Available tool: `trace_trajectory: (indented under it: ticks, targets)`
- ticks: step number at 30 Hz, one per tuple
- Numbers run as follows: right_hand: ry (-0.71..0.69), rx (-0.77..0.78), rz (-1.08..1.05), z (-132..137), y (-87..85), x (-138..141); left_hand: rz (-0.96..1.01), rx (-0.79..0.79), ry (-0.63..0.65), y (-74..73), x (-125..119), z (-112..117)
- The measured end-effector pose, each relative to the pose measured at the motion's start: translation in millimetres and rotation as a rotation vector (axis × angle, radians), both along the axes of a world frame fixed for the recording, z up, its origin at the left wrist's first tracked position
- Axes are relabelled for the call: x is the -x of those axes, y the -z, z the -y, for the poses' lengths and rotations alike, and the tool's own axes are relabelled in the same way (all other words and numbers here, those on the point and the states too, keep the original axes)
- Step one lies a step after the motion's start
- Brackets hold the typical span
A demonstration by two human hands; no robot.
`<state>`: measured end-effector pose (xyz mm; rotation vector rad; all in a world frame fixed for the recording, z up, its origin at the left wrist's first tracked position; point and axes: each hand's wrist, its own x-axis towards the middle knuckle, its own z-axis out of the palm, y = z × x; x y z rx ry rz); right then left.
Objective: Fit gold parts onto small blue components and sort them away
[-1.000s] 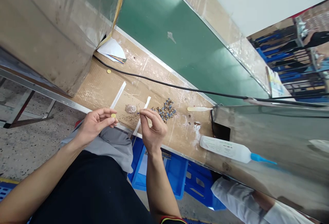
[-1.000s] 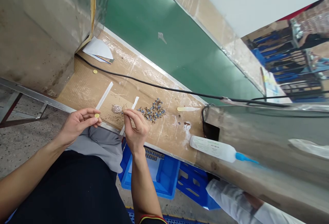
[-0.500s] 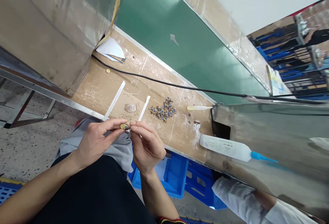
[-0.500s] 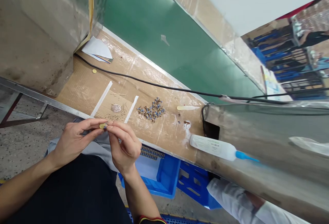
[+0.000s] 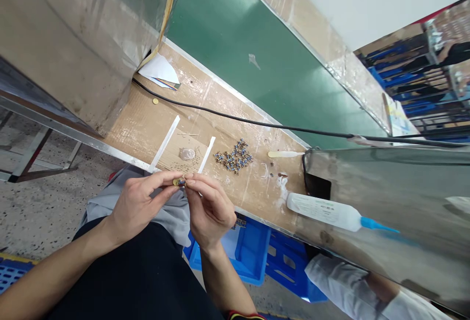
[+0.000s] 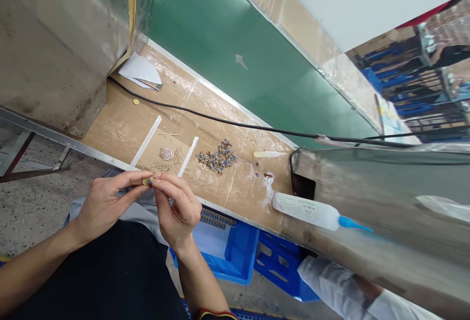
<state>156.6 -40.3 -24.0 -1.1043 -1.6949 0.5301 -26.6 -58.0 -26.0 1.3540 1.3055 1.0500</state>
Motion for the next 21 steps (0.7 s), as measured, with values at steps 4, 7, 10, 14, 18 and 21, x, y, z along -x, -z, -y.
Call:
trace_trajectory:
  ticks: [4,7,10,14,18,21]
  targets:
    - [-0.003,0.003,0.01,0.4,-0.3,-0.9,-0.001,-0.016,-0.006,-0.7,-1.7,0.1]
    - [-0.014,-0.001,0.025,0.4,-0.9,-2.6,-0.02,-0.031,0.004,-2.3,-1.7,1.1]
    - [-0.043,-0.018,0.064,0.4,-1.8,-5.2,-0.073,-0.078,0.015,-5.5,-1.5,2.5]
    - [-0.078,-0.073,0.121,1.0,-3.7,-8.5,-0.21,-0.21,0.0,-10.4,-2.4,4.5]
    - [-0.103,-0.107,0.164,2.6,-4.7,-9.7,-0.312,-0.31,0.015,-13.8,-3.8,5.9]
    - [-0.094,-0.123,0.176,3.8,-4.1,-9.3,-0.347,-0.316,0.018,-15.7,-5.1,6.3]
